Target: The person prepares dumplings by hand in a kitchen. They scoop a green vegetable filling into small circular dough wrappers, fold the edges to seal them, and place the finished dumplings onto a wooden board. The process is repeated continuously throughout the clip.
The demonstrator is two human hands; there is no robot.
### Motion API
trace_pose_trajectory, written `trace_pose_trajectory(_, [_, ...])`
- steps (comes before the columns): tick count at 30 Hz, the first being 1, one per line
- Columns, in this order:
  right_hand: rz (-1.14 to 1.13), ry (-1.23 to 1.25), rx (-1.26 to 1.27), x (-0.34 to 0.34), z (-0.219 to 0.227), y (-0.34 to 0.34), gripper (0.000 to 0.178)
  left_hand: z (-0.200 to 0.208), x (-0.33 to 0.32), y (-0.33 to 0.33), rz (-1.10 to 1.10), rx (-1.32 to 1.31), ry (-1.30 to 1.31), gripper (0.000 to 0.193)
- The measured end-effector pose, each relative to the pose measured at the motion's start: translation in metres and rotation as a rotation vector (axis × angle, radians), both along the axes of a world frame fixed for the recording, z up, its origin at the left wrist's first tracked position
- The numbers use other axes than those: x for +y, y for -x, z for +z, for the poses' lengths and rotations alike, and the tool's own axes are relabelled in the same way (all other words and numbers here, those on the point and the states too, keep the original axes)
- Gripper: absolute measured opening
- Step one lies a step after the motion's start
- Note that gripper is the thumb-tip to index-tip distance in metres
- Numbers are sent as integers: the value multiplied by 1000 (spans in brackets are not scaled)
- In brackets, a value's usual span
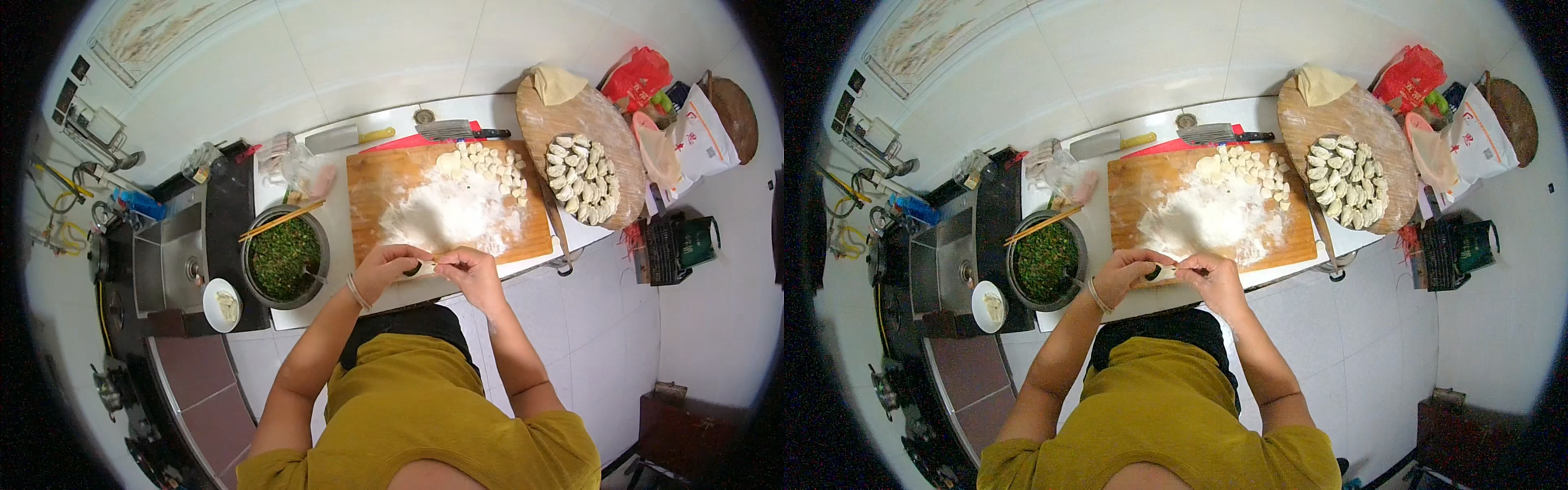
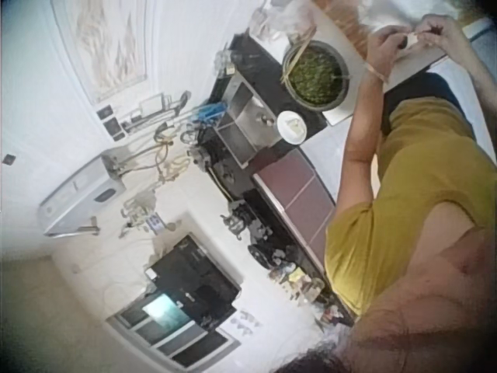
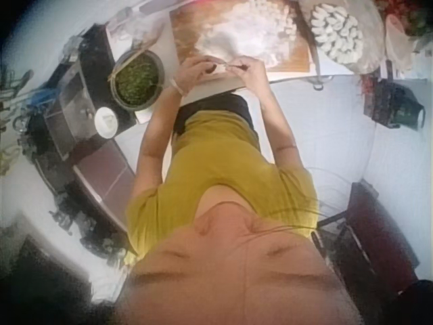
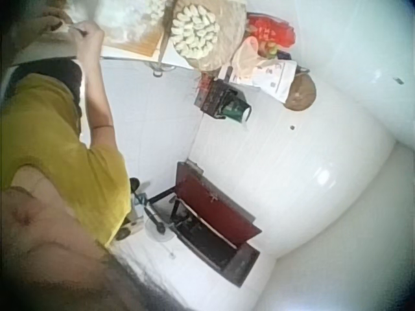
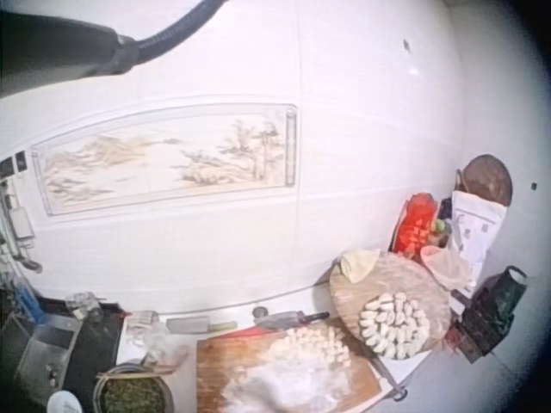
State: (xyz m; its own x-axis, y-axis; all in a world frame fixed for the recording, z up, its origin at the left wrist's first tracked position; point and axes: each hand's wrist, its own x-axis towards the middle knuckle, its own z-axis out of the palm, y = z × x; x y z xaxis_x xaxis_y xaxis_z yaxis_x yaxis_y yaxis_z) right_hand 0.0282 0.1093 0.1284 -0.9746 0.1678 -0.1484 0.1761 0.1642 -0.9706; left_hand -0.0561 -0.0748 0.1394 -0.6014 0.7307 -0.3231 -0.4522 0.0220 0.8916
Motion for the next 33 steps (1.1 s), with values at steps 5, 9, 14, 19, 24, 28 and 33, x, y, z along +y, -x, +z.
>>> trace_pose_trajectory(5, [3,-295,283,7,8,-2,6,2,13,-3,18,27,16,29])
trace_pose_trajectory(9, [12,-397,389,10,13,-1,8,-2,17,-1,46,-8,4,29])
trace_pose_trajectory(14, [33,-367,331,9,24,0,7,-7,19,-1,30,-47,-21,28])
trace_pose_trajectory(19, [32,-531,476,8,10,0,4,0,18,0,-16,-64,-24,30])
trace_pose_trajectory(24, [-173,-218,367,6,5,-3,2,1,25,2,-9,-47,-227,39])
trace_pose_trajectory(28, [-208,-224,323,2,6,-4,3,-23,38,-7,18,-713,-700,47])
trace_pose_trajectory(33, [-175,-465,425,3,9,-9,17,-39,46,-16,68,-503,-673,56])
